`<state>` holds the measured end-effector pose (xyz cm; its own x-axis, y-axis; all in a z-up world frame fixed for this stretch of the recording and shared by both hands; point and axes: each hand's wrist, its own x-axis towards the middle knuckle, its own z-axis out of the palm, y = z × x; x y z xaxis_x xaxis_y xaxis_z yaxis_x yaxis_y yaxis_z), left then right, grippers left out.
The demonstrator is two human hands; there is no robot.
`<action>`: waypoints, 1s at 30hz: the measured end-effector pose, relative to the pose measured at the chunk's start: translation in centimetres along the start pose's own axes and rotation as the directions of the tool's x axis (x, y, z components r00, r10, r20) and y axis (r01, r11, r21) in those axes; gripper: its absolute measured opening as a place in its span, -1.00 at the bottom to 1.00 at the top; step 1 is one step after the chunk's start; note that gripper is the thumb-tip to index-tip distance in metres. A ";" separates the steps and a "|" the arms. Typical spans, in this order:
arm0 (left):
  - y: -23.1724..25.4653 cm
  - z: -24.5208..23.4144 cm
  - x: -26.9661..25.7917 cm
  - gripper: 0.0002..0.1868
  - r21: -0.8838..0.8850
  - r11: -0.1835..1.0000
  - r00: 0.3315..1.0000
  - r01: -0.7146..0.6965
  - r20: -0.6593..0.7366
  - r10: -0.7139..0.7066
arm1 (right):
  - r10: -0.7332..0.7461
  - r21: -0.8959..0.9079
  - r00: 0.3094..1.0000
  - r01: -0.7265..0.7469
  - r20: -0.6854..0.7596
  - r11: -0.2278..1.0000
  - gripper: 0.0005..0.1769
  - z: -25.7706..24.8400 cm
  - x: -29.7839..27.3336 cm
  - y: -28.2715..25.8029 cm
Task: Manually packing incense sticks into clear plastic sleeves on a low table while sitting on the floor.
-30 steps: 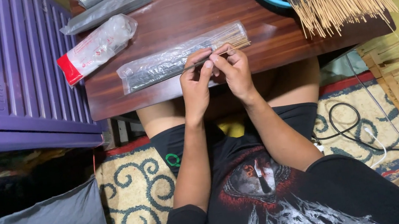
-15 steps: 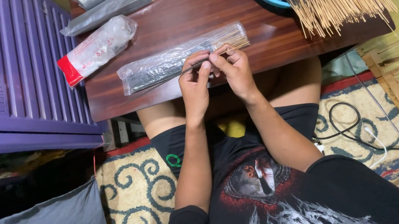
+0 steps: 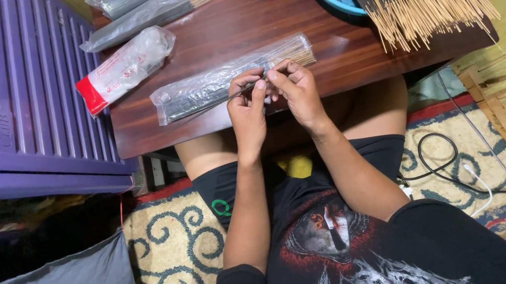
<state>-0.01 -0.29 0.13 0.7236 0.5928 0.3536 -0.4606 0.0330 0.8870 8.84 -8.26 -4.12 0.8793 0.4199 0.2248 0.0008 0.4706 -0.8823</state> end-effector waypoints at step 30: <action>-0.3 0.0 0.1 -0.83 -0.015 0.999 0.998 0.031 -0.054 -0.031 | 0.076 0.104 0.980 -0.057 -0.187 0.993 -0.79 -0.2 -0.1 -2.5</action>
<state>0.17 -0.20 -0.06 0.7090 0.6339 0.3090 -0.4459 0.0635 0.8928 8.89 -9.63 -1.98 0.9502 0.3021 0.0761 -0.0989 0.5242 -0.8458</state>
